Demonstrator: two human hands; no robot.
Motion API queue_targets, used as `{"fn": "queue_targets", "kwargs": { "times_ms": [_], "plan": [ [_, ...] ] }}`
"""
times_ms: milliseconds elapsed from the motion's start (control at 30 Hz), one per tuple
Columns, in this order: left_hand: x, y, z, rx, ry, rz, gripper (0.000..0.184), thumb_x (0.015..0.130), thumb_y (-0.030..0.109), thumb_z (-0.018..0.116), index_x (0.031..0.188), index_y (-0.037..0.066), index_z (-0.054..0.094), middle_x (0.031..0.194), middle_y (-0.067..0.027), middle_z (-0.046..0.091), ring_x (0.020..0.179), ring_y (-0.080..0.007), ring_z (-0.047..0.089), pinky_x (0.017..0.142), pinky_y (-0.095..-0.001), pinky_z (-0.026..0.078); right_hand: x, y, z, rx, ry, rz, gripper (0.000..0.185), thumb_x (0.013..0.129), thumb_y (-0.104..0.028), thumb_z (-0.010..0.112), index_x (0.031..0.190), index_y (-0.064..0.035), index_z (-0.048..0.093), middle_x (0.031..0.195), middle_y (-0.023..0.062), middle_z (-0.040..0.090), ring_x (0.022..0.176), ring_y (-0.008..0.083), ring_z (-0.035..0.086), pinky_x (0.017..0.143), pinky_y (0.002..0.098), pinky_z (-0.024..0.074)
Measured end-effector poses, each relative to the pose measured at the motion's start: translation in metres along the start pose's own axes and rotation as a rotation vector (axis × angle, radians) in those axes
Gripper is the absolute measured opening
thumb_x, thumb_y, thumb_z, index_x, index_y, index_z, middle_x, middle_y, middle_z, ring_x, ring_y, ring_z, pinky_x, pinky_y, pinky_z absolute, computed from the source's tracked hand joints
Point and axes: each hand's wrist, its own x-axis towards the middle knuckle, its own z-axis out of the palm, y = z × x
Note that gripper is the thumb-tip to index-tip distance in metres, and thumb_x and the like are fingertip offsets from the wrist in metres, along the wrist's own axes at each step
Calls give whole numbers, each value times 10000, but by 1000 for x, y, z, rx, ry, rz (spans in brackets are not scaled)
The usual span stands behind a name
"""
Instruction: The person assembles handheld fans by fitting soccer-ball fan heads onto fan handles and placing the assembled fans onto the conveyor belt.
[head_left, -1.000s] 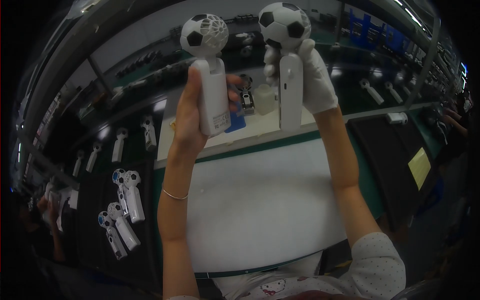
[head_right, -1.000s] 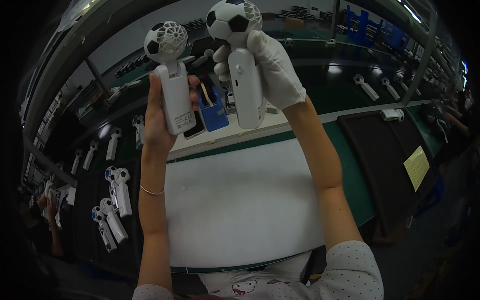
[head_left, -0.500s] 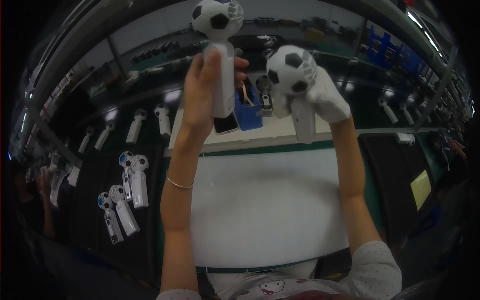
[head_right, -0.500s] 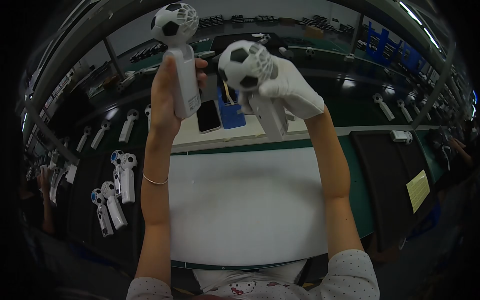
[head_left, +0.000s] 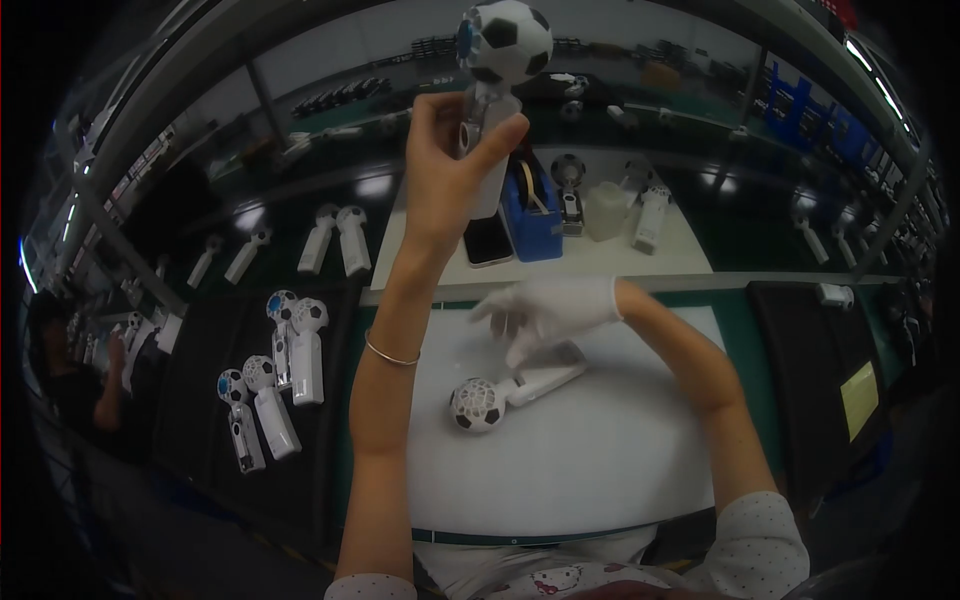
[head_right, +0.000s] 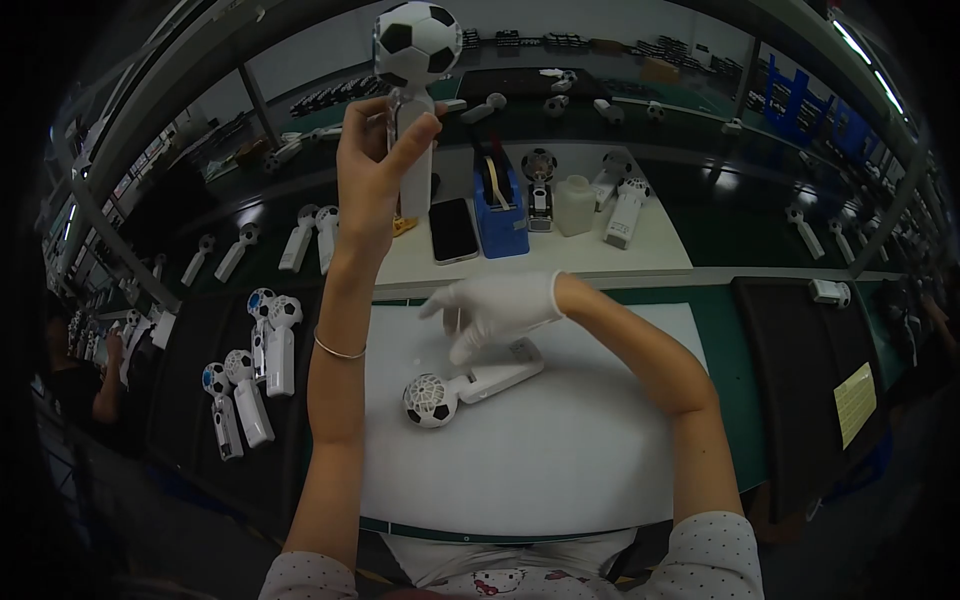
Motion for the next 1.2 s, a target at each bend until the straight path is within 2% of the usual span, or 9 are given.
{"fn": "queue_targets", "kwargs": {
  "times_ms": [167, 333, 500, 567, 600, 733, 800, 867, 1200],
  "plan": [
    [-2, 0, -5, -19, -271, 89, 567, 683, 254, 821, 1091, 60, 479, 1003, -50, 581, 920, -147, 587, 828, -275, 498, -29, 7, -45, 259, 877, -371, 806, 717, -449, 754, 1315, -25, 420, 1236, 120, 535, 1123, 251, 536, 984, 406, 416],
    [-17, -6, 25, 414, -156, 653, 529, 646, 123, 813, 1073, 97, 502, 1092, -46, 541, 980, -175, 568, 790, -277, 538, -35, -15, -29, 415, 1077, -568, 671, 690, -274, 818, 1256, -123, 491, 1159, 42, 568, 1060, 172, 570, 915, 303, 483],
    [-14, -3, 14, 244, -505, 356, 422, 772, 231, 727, 1128, 81, 558, 1069, -72, 547, 984, -221, 569, 843, -331, 512, -49, 27, -38, 236, 976, -586, 544, 665, -255, 832, 1119, -108, 570, 1083, 44, 605, 979, 166, 592, 879, 301, 498],
    [-10, -12, -7, 212, -739, -110, 463, 900, 440, 538, 1161, 61, 584, 1039, -109, 583, 1017, -248, 569, 854, -341, 488, -51, 22, -39, 99, 1053, -573, 487, 627, -282, 848, 1009, -81, 622, 942, 51, 646, 845, 171, 629, 822, 304, 522],
    [-3, -14, -19, 478, -743, -240, 628, 920, 573, 385, 1176, 36, 586, 1062, -146, 618, 1059, -261, 575, 855, -330, 477, -57, 6, -40, -64, 1077, -518, 474, 617, -301, 853, 969, -69, 636, 887, 53, 658, 790, 177, 642, 798, 307, 530],
    [0, -74, -75, 1527, -324, -690, 670, 878, 587, 465, 1195, 7, 576, 1187, -190, 593, 1068, -292, 598, 891, -331, 463, -65, -9, -46, -418, 1318, -468, 475, 630, -384, 831, 908, -41, 658, 781, 75, 680, 663, 187, 671, 647, 258, 547],
    [-4, -107, -114, 1784, -418, -1072, 624, 834, 557, 559, 1153, 22, 610, 1167, -181, 610, 1102, -316, 585, 897, -368, 470, -65, -4, -54, -570, 1446, -559, 486, 617, -411, 823, 884, -39, 661, 754, 70, 679, 632, 180, 669, 595, 240, 541],
    [-12, -129, -140, 1684, -358, -1056, 585, 817, 523, 593, 1117, 22, 629, 1123, -178, 631, 1048, -311, 613, 868, -380, 484, -78, -2, -60, -797, 1437, -357, 428, 646, -392, 804, 857, -50, 657, 715, 62, 670, 592, 172, 656, 547, 242, 523],
    [-33, -190, -180, 1578, -34, -774, 401, 716, 315, 671, 936, -20, 660, 911, -174, 682, 808, -303, 678, 746, -370, 520, -94, -8, -62, -581, 1400, -61, 243, 743, -310, 745, 775, -74, 697, 622, 63, 650, 552, 145, 634, 512, 241, 487]
  ]
}}
